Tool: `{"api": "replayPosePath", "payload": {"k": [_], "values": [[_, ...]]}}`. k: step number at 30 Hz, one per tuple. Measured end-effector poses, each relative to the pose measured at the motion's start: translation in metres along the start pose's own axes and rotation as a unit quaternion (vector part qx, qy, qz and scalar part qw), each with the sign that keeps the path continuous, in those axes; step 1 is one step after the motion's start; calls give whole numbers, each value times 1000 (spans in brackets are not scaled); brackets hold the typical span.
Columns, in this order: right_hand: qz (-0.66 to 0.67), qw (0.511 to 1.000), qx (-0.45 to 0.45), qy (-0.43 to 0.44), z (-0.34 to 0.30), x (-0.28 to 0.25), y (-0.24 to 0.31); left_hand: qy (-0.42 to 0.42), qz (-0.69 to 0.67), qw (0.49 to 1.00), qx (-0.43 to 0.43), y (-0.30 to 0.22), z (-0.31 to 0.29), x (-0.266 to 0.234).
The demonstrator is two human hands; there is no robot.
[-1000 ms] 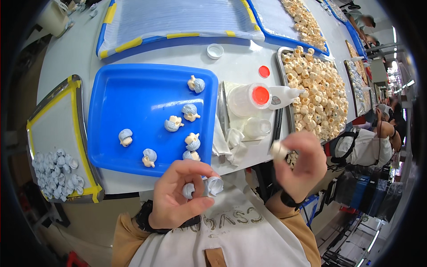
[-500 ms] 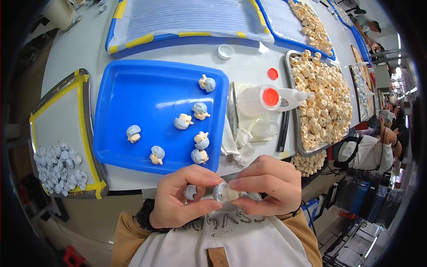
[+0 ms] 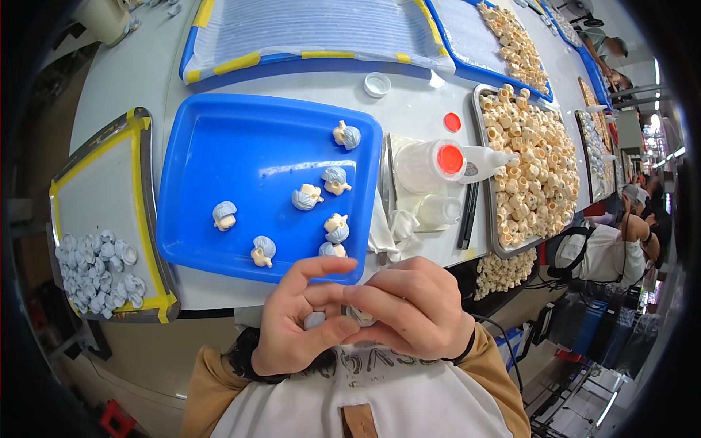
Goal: The person repeatedly picks small white and beige plastic components from trays, applies a small amount of adhesive from a squeeze bottle, and joins the parts together. The assembled units are placed into a blue tray. The process is repeated continuously throughout the clip.
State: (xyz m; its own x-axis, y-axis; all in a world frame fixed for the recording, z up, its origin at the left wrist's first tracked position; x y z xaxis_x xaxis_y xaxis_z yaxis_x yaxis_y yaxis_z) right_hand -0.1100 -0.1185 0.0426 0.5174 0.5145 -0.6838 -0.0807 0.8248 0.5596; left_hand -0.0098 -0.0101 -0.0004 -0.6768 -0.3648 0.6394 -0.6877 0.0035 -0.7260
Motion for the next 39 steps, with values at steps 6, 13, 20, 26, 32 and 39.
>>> {"api": "replayPosePath", "payload": {"k": [6, 13, 20, 26, 32, 39], "values": [[-81, 995, 63, 1, 0, -6, -10, 102, -7, 984, 148, -23, -22, -14], [-88, 979, 165, 78, 2, 30, -16, 439, -195, 862, 164, -71, -20, 53], [-71, 978, 182, 78, 5, 34, -6, 480, -189, 837, 183, -59, -15, 52], [-244, 887, 359, -157, -46, -74, -38, 495, -202, 828, 168, -56, -9, 44], [-320, 843, 430, -40, -108, -104, -87, 171, -207, 952, 145, -24, -2, 14], [-136, 871, 360, -306, -92, -104, -49, 196, -55, 978, -54, -11, 10, 5]]}}
Point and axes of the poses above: each hand's wrist, its own z-axis towards the middle knuckle, its own x-axis out of the palm, y = z × x, the point moved 3 cm from there along z, towards the middle knuckle
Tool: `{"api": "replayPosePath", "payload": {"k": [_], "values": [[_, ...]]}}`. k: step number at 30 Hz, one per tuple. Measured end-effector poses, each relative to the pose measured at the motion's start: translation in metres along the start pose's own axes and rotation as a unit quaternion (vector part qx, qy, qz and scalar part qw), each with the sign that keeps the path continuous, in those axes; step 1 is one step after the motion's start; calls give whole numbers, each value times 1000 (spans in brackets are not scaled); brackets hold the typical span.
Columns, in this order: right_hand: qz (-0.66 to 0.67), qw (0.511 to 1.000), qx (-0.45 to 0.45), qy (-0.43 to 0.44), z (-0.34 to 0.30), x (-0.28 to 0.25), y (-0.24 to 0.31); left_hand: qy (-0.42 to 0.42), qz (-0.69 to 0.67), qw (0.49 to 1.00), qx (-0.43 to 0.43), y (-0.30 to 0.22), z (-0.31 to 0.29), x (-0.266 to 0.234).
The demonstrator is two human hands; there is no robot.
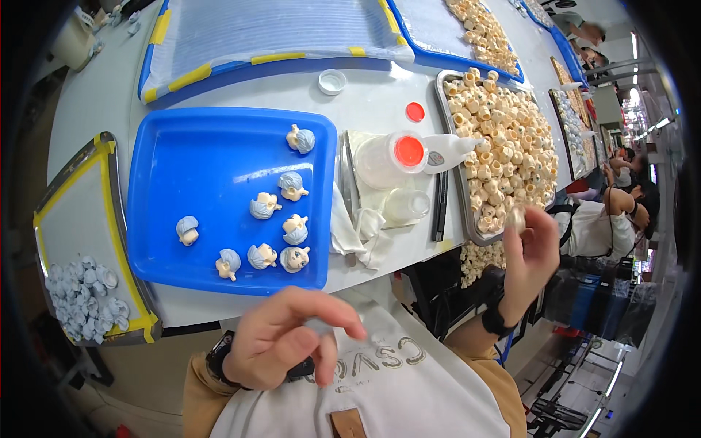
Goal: The person repeatedly picks small white and beige plastic components from trays, applies a small amount of adhesive from a squeeze bottle, and joins the parts together. The assembled units are placed into a blue tray. The process is repeated continuously throughout the clip.
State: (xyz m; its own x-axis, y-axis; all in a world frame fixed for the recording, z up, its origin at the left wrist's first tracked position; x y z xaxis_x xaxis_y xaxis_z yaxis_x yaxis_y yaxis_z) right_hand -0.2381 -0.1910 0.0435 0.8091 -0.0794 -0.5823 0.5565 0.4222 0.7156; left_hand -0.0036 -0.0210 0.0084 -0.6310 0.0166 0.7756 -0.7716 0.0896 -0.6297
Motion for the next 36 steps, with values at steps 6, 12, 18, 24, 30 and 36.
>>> {"api": "replayPosePath", "payload": {"k": [6, 12, 18, 24, 30, 36], "values": [[280, 848, -370, 254, -36, 76, 98, 58, 252, 966, 10, 19, 10, -1], [270, 854, -370, 246, -45, 89, 108, 15, 153, 987, -42, 13, -11, -13], [217, 887, -332, 237, -42, 95, 105, -28, 106, 994, -12, 8, -11, -8], [180, 866, -352, 307, -40, 83, 102, -34, 189, 981, 32, 11, -2, -14], [128, 908, -314, 246, -15, 66, 88, -80, 88, 992, 29, 13, -1, -7], [-49, 970, -174, 163, 7, 66, 56, -79, 33, 996, 33, 11, -5, -6]]}}
Point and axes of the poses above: each hand's wrist, its own z-axis towards the middle knuckle, its own x-axis out of the palm, y = z × x, the point moved 3 cm from there along z, towards the middle knuckle
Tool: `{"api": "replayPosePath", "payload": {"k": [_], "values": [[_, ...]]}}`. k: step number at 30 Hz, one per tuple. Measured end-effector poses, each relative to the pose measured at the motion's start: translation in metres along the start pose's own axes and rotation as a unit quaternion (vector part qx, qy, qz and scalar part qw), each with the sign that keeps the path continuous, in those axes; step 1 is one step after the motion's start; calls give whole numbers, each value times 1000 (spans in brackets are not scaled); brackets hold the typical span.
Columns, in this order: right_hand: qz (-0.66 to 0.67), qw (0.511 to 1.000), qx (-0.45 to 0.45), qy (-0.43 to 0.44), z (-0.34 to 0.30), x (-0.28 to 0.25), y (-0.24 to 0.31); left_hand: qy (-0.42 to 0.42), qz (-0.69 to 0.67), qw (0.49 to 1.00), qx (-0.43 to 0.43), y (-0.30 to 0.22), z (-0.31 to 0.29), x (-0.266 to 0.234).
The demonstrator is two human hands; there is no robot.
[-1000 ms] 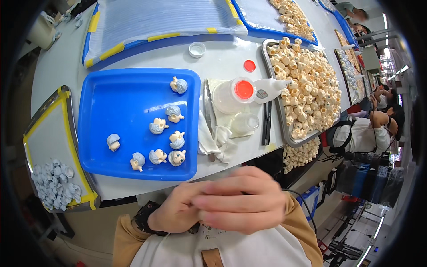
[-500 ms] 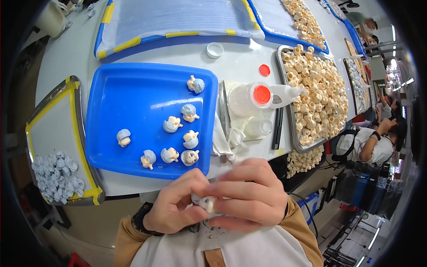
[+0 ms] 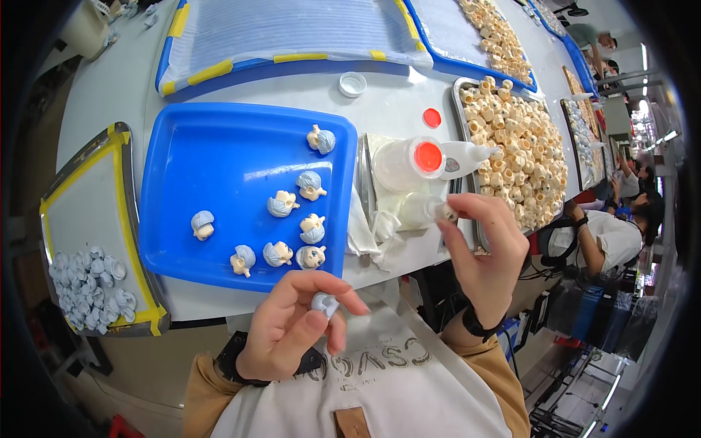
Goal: The person repeatedly picks small white and beige plastic components from trays, applies a small amount of adhesive from a squeeze bottle, and joins the parts together. The assembled units are placed into a blue tray. The process is repeated continuously throughout the clip.
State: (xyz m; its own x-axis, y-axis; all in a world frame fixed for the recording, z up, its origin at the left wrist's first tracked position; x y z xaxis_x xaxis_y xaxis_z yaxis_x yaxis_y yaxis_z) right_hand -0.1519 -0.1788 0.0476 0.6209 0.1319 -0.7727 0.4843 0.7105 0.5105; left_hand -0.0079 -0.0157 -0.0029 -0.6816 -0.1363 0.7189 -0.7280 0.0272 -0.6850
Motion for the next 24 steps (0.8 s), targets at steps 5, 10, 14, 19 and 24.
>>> {"api": "replayPosePath", "payload": {"k": [5, 10, 14, 19, 24], "values": [[-35, 999, 4, 17, -1, 4, -3, 23, -7, 1000, -12, 1, -3, -3], [-24, 999, 21, 20, -3, 3, -7, 51, 42, 994, 81, 5, 0, -12], [-10, 1000, 27, 0, -11, 4, -13, 15, 35, 997, 61, -1, 2, -6], [135, 985, 16, -109, -25, 10, -5, 12, 5, 997, 78, -1, 5, -6], [375, 922, -89, 30, -24, 13, 30, -17, -3, 995, 93, 3, 5, -3]]}}
Point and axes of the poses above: each hand's wrist, its own z-axis towards the middle knuckle, its own x-axis out of the palm, y = z × x, the point moved 3 cm from there along z, towards the middle knuckle
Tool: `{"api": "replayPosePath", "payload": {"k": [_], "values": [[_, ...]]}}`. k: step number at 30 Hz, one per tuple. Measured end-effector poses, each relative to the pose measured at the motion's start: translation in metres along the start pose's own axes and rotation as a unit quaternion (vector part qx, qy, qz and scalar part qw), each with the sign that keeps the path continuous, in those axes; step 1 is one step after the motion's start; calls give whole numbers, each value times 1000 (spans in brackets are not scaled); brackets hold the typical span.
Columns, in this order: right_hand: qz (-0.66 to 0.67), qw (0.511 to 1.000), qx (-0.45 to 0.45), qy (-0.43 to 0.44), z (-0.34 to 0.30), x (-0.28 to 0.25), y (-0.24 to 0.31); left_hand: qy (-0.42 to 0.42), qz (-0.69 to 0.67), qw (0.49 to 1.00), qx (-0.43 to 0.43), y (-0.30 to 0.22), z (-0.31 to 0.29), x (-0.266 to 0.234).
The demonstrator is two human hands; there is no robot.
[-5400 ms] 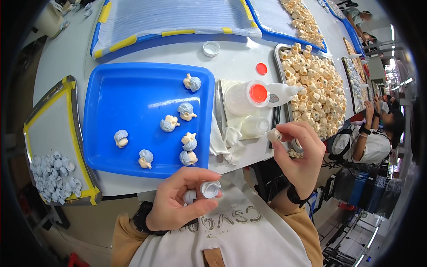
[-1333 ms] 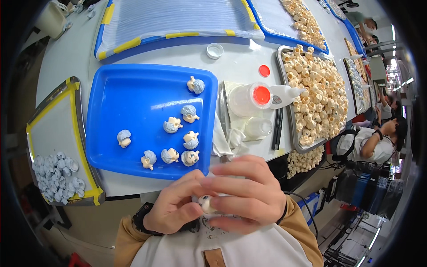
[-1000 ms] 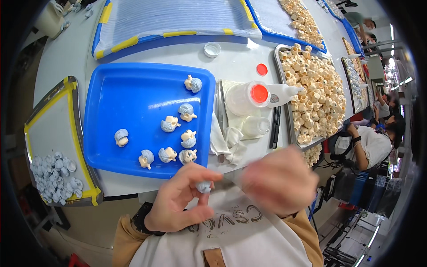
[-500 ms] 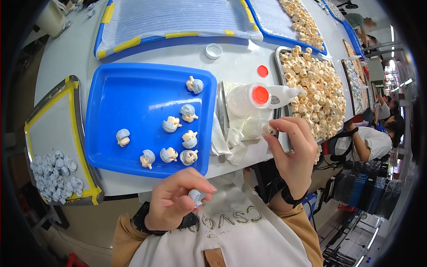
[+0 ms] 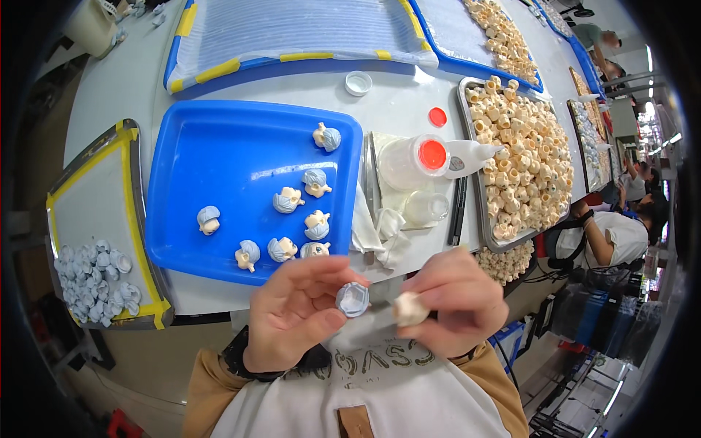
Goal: The person repeatedly picks small white and beige plastic components from trays, applies a small amount of adhesive from a squeeze bottle, and joins the parts together. The assembled units are placed into a blue tray. The process is repeated continuously throughout the clip.
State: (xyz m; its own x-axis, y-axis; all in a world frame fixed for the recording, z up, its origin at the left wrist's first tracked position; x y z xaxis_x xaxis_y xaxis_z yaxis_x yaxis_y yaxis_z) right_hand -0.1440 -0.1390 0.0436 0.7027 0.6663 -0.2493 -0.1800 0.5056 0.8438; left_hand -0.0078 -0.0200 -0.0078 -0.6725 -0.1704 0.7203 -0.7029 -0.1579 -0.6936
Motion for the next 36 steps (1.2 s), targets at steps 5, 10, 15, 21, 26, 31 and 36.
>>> {"api": "replayPosePath", "payload": {"k": [5, 10, 15, 21, 26, 31, 36], "values": [[-87, 993, -42, 66, 6, 18, 0, -17, 9, 999, -26, -3, -2, -2], [-94, 989, -79, 82, 7, 22, -1, -44, 46, 996, -55, -2, -3, -3], [-158, 974, -124, 101, 7, 31, 5, -52, 88, 993, -64, -2, -4, -4], [-187, 972, -124, 72, 2, 34, 0, -38, 55, 994, -83, 1, -4, -4], [-223, 965, -110, 83, 7, 35, -2, -64, 23, 993, -98, 1, -1, 5], [-270, 953, -112, 86, 10, 38, -2, -40, 77, 992, -95, 5, -5, 3], [-232, 959, -102, 125, 8, 36, -3, 16, 182, 975, -130, -8, -11, -2]]}}
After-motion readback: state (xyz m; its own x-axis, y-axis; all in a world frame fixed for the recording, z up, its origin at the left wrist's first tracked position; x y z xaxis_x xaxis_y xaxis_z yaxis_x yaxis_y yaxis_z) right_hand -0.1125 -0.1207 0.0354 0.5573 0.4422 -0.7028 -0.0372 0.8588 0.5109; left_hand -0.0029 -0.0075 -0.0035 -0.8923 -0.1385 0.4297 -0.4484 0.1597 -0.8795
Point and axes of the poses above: each hand's wrist, its own z-axis towards the middle knuckle, its own x-axis out of the palm, y = z × x, the point moved 3 cm from there along z, towards the middle knuckle
